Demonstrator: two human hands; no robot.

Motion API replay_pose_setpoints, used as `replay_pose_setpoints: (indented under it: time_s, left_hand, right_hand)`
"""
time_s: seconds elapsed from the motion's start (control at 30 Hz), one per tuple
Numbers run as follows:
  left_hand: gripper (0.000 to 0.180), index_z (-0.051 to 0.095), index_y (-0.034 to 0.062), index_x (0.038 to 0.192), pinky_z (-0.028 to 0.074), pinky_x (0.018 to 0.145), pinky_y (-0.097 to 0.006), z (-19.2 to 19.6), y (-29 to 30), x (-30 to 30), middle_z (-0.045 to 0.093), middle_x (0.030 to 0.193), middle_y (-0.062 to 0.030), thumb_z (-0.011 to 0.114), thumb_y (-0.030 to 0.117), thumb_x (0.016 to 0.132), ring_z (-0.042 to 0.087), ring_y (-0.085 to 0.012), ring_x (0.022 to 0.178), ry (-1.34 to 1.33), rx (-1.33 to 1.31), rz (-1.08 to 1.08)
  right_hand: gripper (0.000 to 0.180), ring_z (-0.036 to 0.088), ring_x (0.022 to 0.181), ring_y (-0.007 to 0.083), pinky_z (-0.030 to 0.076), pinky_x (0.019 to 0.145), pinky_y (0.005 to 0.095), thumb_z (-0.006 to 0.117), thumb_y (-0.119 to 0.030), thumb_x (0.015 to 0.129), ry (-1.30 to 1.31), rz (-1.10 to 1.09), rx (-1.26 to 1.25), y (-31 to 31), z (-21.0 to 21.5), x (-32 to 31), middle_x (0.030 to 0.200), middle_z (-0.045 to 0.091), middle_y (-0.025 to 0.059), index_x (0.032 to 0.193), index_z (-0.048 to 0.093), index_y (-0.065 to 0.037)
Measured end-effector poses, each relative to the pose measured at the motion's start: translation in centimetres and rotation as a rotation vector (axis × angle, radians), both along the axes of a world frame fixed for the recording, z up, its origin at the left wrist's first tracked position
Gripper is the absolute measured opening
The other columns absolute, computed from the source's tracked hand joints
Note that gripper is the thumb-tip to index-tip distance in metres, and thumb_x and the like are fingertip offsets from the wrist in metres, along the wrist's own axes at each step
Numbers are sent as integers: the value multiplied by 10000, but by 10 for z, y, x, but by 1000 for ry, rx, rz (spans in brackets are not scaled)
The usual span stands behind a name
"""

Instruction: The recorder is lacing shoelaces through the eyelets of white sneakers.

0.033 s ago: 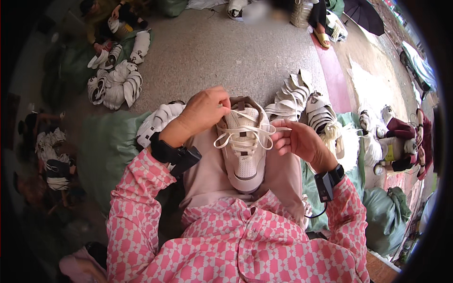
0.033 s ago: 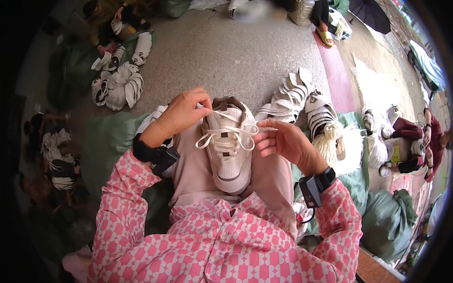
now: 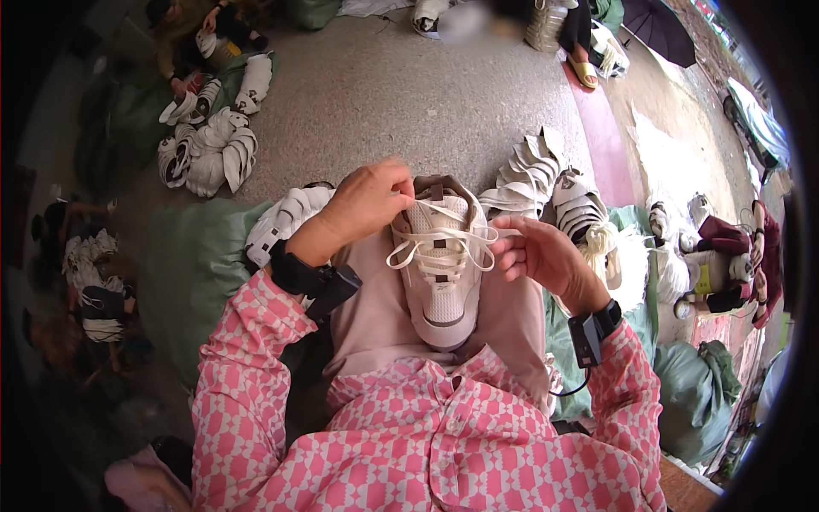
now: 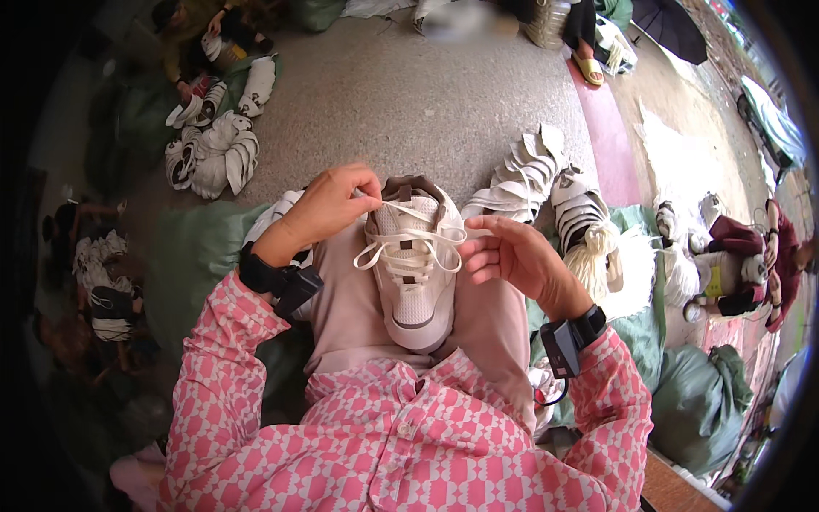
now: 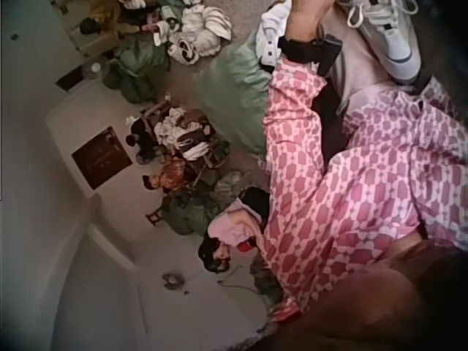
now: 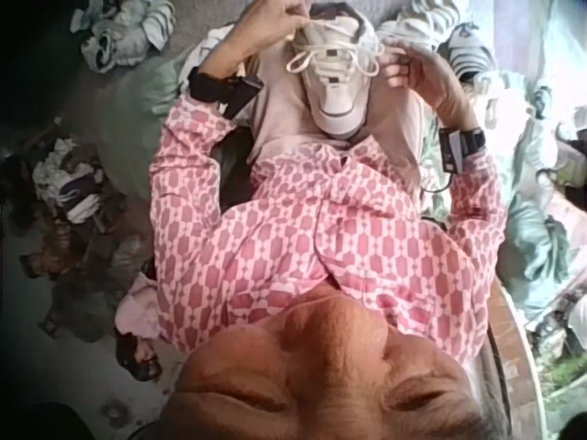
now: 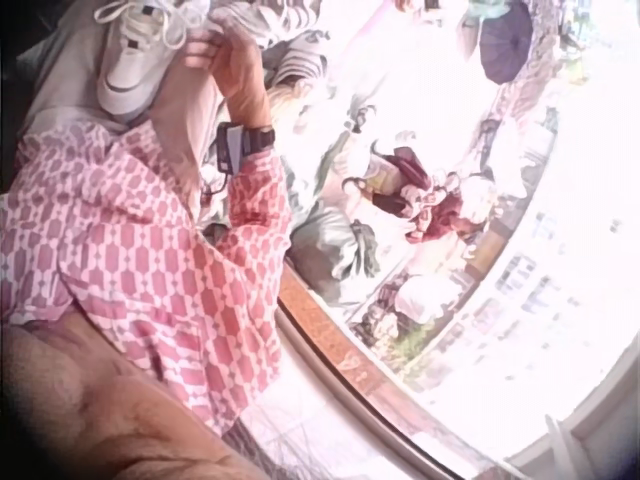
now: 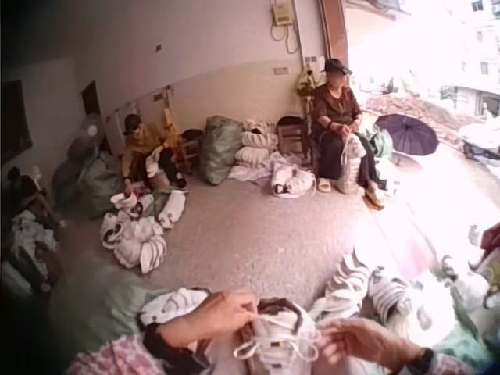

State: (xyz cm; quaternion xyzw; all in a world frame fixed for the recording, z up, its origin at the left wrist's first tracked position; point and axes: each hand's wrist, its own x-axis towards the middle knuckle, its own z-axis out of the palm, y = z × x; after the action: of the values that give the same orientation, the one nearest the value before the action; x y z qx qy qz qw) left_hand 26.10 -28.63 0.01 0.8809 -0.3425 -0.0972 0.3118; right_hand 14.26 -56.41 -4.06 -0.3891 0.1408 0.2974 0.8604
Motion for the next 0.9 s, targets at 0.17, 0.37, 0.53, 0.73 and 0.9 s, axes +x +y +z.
replay_pose_setpoints:
  time_s: [0.17,0.37,0.53,0.73,0.9]
  left_hand:
    - [120,628,-1,901,473,738,-270,-8,6,-3,649,913,-57,629,99,834,595,-125,842,358,-55,86]
    - [184,613,20,950,484,579,-212,-24,35,-38,637,817,-32,589,200,926,594,-77,696,607,-397,429]
    - [300,573,64,1058,405,420,-178,-31,52,-76,617,793,-47,595,336,932,549,-78,554,1278,-556,493]
    - [256,502,123,1172,281,386,-170,-45,35,-83,564,770,-4,565,241,954,442,-67,487,1388,-972,514]
    - [214,507,123,1105,258,355,-177,-57,21,-74,548,700,22,601,209,933,416,-47,440,1374,-1149,545]
  right_hand:
    - [323,596,735,133,501,686,249,532,38,865,-500,45,-589,-2,-7,-1,916,606,55,1170,571,-60]
    - [286,550,878,149,468,730,269,631,42,786,-993,142,-969,14,11,12,1042,510,42,1036,649,-95]
    - [131,596,925,255,485,747,353,717,-120,765,-1216,189,-1248,2,21,31,1017,559,107,863,662,-52]
    - [269,585,981,285,465,837,386,681,-285,833,-1127,230,-1312,9,30,35,1051,571,125,927,650,-34]
    - [390,564,1046,264,433,905,364,655,-330,876,-974,74,-1135,35,39,36,1083,577,128,1092,610,-8]
